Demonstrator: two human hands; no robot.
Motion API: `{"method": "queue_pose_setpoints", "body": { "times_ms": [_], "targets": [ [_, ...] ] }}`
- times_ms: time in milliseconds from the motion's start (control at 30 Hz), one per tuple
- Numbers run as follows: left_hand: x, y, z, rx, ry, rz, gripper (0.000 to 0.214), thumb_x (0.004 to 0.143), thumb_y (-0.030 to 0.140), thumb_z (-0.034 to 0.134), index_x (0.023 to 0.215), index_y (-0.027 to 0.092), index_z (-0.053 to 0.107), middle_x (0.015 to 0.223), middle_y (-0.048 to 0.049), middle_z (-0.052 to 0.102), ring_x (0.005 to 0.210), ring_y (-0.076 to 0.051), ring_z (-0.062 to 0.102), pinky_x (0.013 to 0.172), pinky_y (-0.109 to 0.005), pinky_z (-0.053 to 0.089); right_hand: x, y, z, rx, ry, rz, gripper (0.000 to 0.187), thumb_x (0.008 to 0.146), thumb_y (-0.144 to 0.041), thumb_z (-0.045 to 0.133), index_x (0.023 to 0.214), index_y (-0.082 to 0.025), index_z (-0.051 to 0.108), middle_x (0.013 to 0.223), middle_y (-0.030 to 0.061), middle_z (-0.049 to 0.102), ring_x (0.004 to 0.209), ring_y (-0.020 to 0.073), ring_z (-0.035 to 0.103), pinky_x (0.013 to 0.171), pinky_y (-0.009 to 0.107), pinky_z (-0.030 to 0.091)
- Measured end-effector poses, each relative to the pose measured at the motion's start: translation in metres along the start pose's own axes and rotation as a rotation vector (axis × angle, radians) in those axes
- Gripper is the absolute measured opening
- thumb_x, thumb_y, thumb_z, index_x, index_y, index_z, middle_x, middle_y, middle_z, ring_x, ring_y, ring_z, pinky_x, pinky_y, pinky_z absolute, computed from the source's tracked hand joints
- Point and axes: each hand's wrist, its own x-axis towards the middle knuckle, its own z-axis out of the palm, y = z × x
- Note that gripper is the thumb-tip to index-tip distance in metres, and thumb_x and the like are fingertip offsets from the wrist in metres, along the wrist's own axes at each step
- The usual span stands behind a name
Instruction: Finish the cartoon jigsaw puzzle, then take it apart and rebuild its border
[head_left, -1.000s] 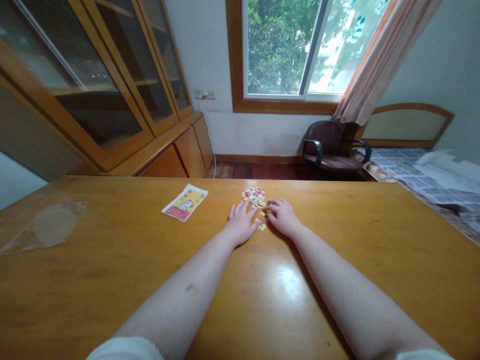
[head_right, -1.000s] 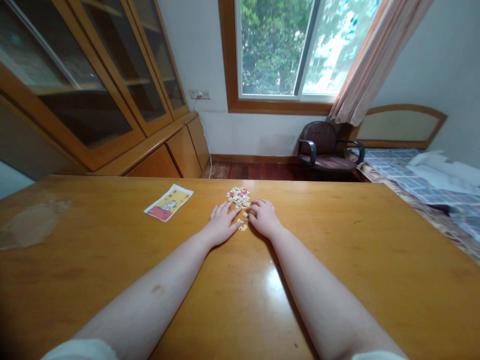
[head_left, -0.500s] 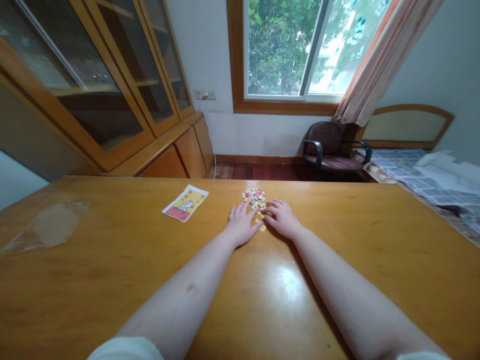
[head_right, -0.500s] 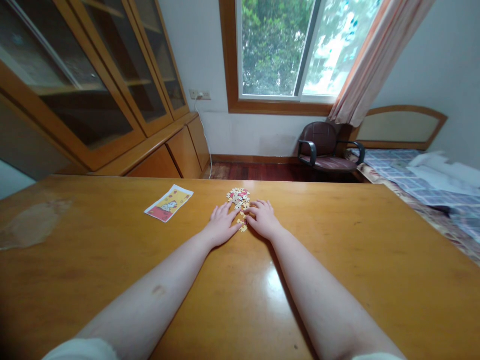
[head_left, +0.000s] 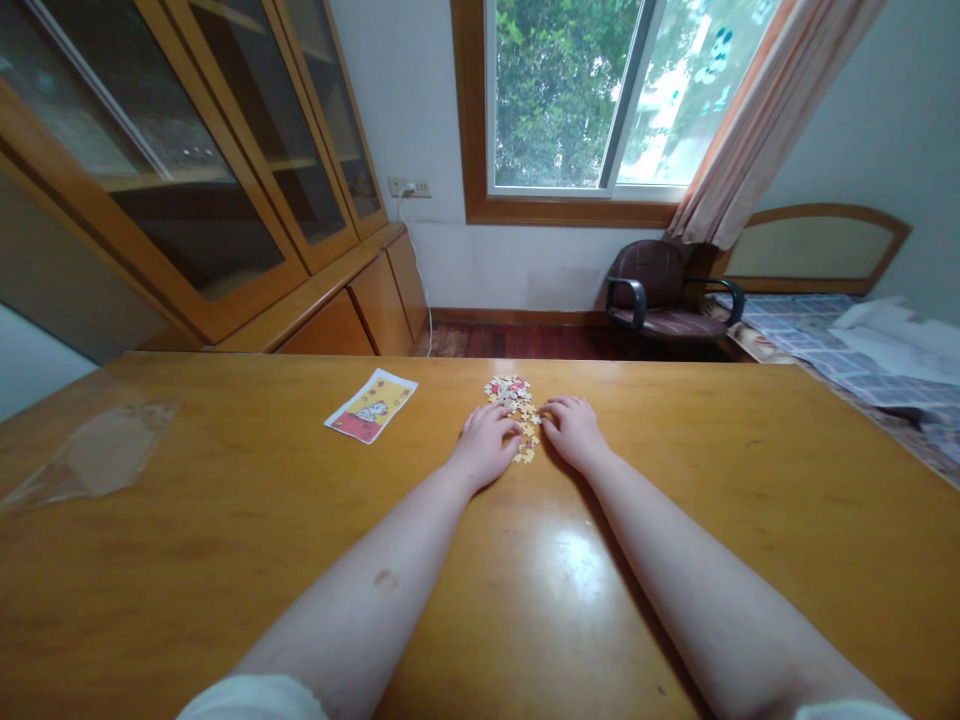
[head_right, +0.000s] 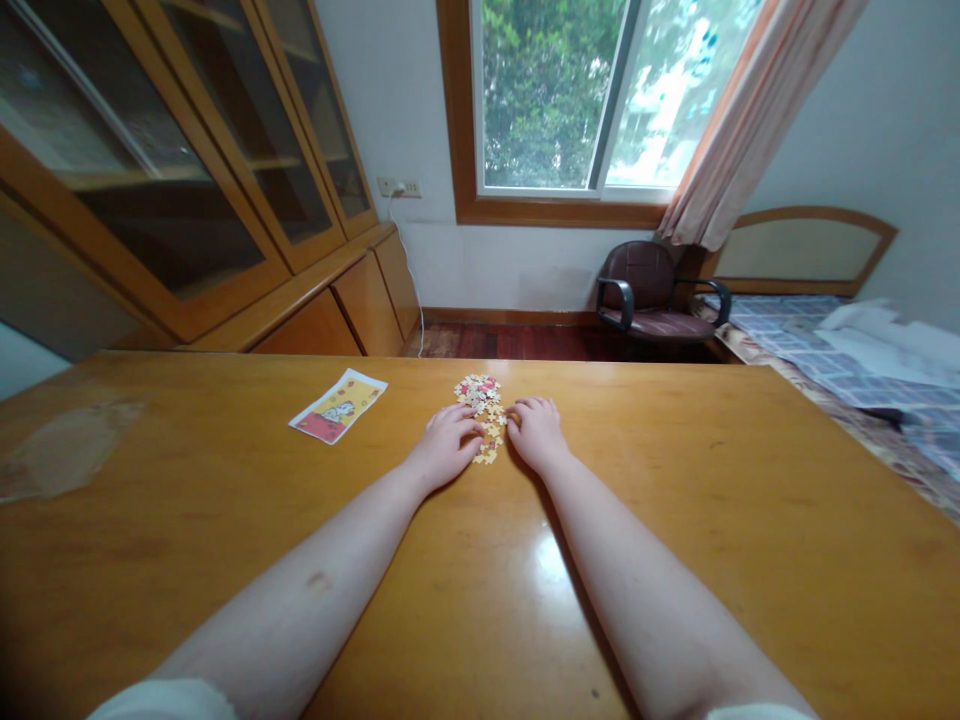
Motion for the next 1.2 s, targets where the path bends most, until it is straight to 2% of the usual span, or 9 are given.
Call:
{"method": "queue_pose_setpoints", "body": {
  "times_ms": [133,300,433,633,733,833,967,1100,1200],
  "targets": [
    [0.0,-0.001,0.002,0.02,-0.04,-0.021,0.036,0.088,0.035,0.056,0.122,0.028,0.065,0.143,-0.006,0.051,0.135,-0.028,0.038,0.115,-0.052,0.026,0.0,0.001,0.0,-0.026,-0.018,-0.01,0.024,0.091,-0.033,0.055,0.103,-0.025,0.073,0.117,0.0072,0.067,0.113,0.0251,0.052,0.105,0.045,0.029],
    [0.001,0.0,0.002,-0.002,-0.024,-0.008,0.024,0.088,0.032,0.054,0.099,0.027,0.074,0.133,-0.0031,0.06,0.134,-0.027,0.04,0.115,-0.048,0.027,0.002,0.001,0.0,-0.026,-0.018,-0.011,0.018,0.09,-0.033,0.058,0.095,-0.024,0.073,0.112,0.0067,0.068,0.11,0.024,0.053,0.102,0.042,0.031],
    [0.002,-0.001,0.001,-0.028,0.004,0.03,0.02,0.087,0.031,0.055,0.085,0.023,0.074,0.123,-0.0032,0.066,0.129,-0.026,0.045,0.113,-0.045,0.031,0.003,0.001,0.001,0.005,0.003,0.005,0.012,0.086,-0.029,0.062,0.09,-0.022,0.071,0.102,0.0063,0.07,0.104,0.0222,0.056,0.096,0.037,0.036],
    [0.003,-0.002,0.0,-0.023,0.09,-0.054,0.021,0.084,0.02,0.052,0.093,0.023,0.071,0.111,-0.0031,0.069,0.113,-0.021,0.056,0.105,-0.037,0.039,0.003,0.0,-0.001,0.011,-0.015,-0.051,0.011,0.084,-0.026,0.063,0.082,-0.022,0.073,0.086,0.0046,0.071,0.088,0.0201,0.059,0.086,0.032,0.04],
    [0.004,-0.003,-0.001,0.012,0.132,-0.147,0.027,0.082,0.015,0.049,0.096,0.023,0.07,0.11,-0.0031,0.069,0.111,-0.021,0.056,0.104,-0.037,0.04,0.001,-0.002,-0.004,-0.005,-0.066,-0.096,0.02,0.086,-0.021,0.056,0.085,-0.023,0.076,0.092,0.0048,0.072,0.092,0.0206,0.058,0.09,0.033,0.039],
    [0.004,-0.005,-0.003,0.05,0.163,-0.226,0.029,0.08,0.012,0.048,0.097,0.023,0.07,0.11,-0.0038,0.069,0.11,-0.023,0.056,0.102,-0.039,0.041,-0.001,-0.004,-0.004,-0.015,-0.058,-0.118,0.027,0.088,-0.02,0.052,0.1,-0.025,0.076,0.111,0.006,0.069,0.105,0.0222,0.055,0.099,0.037,0.036],
    [0.004,-0.005,-0.006,0.077,0.119,-0.296,0.036,0.081,0.01,0.044,0.104,0.023,0.068,0.112,-0.0053,0.068,0.106,-0.024,0.057,0.098,-0.04,0.043,-0.004,-0.007,-0.003,-0.074,-0.063,-0.113,0.03,0.092,-0.03,0.05,0.113,-0.031,0.071,0.132,0.0064,0.059,0.126,0.0284,0.042,0.111,0.053,0.021],
    [0.003,-0.003,-0.005,0.094,0.054,-0.216,0.042,0.082,0.01,0.044,0.113,0.026,0.068,0.116,-0.0042,0.067,0.11,-0.023,0.055,0.1,-0.039,0.042,-0.007,-0.011,-0.002,-0.06,-0.153,-0.191,0.03,0.092,-0.039,0.053,0.117,-0.036,0.069,0.137,0.0043,0.055,0.134,0.0299,0.034,0.112,0.059,0.015],
    [0.002,-0.003,0.0,0.093,0.016,-0.125,0.042,0.084,0.012,0.046,0.114,0.031,0.069,0.121,-0.0021,0.064,0.116,-0.022,0.051,0.105,-0.039,0.037,-0.006,-0.011,-0.005,-0.044,-0.121,-0.209,0.029,0.091,-0.037,0.053,0.114,-0.033,0.07,0.136,0.0046,0.056,0.133,0.0288,0.037,0.113,0.058,0.016]
  ]
}}
